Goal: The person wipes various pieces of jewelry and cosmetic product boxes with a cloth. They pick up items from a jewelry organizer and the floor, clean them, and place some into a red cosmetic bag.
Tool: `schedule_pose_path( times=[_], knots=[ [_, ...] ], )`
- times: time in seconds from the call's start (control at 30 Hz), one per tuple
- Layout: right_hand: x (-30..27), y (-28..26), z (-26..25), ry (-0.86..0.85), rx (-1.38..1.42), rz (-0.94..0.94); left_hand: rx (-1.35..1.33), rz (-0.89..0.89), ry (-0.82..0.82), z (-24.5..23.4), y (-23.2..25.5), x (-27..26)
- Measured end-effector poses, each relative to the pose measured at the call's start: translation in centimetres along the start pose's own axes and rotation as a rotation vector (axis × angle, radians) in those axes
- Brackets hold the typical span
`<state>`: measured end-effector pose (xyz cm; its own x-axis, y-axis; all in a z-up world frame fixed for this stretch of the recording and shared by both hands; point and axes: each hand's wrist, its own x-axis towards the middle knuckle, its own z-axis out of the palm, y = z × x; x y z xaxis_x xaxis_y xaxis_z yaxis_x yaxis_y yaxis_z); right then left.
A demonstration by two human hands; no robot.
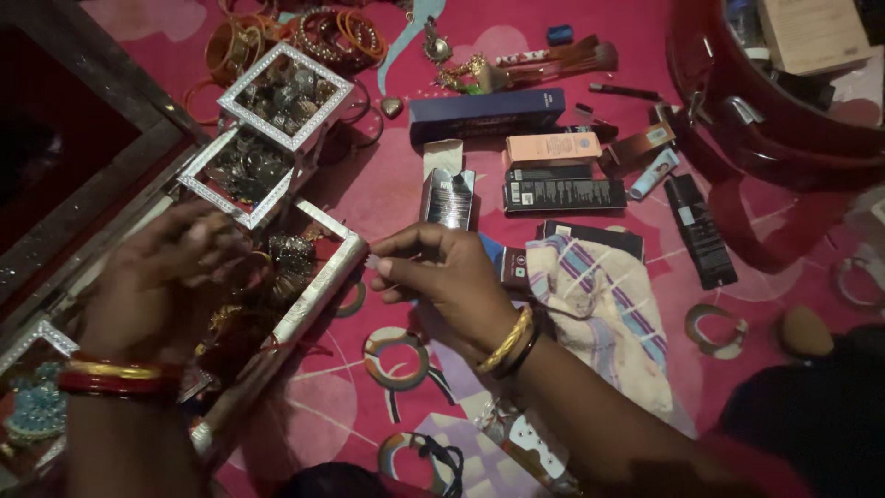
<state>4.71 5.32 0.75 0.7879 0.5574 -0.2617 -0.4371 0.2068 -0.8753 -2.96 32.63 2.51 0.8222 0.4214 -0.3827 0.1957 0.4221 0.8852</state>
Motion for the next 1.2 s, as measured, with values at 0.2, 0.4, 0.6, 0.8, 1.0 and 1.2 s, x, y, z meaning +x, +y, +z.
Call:
schedule_pose_path(
  times=[0.2, 0.4, 0.6, 0.8, 1.0, 1.2],
  knots=[
    [-3.4, -4.7, -2.7, 0.057, -0.050, -0.111, 0.037, -0.037, -0.271, 11.0, 0.3, -4.9],
    [-9.0, -10.2, -9.4, 0.183, -0.254, -0.062, 0.150, -0.001, -0.462, 19.7, -2.9, -8.3],
    [-11.1, -9.7, -12.4, 0.109, -0.123, -0.188, 0.094, 0.012, -0.342, 22.7, -5.3, -10.0],
    [-10.4, -8.7, -12.1, 0.076, -0.015, -0.061, 0.268, 0.158, -0.073, 18.7, -4.3, -8.3],
    [-6.7, -6.1, -7.6, -0.042, -0.134, -0.068, 0.128, 0.003, -0.046, 13.0, -2.8, -7.4],
    [-2.1, -2.8, -2.7, -0.013, -0.020, 0.155, 0.192, 0.125, -0.060, 10.7, -3.5, -6.9]
  ],
)
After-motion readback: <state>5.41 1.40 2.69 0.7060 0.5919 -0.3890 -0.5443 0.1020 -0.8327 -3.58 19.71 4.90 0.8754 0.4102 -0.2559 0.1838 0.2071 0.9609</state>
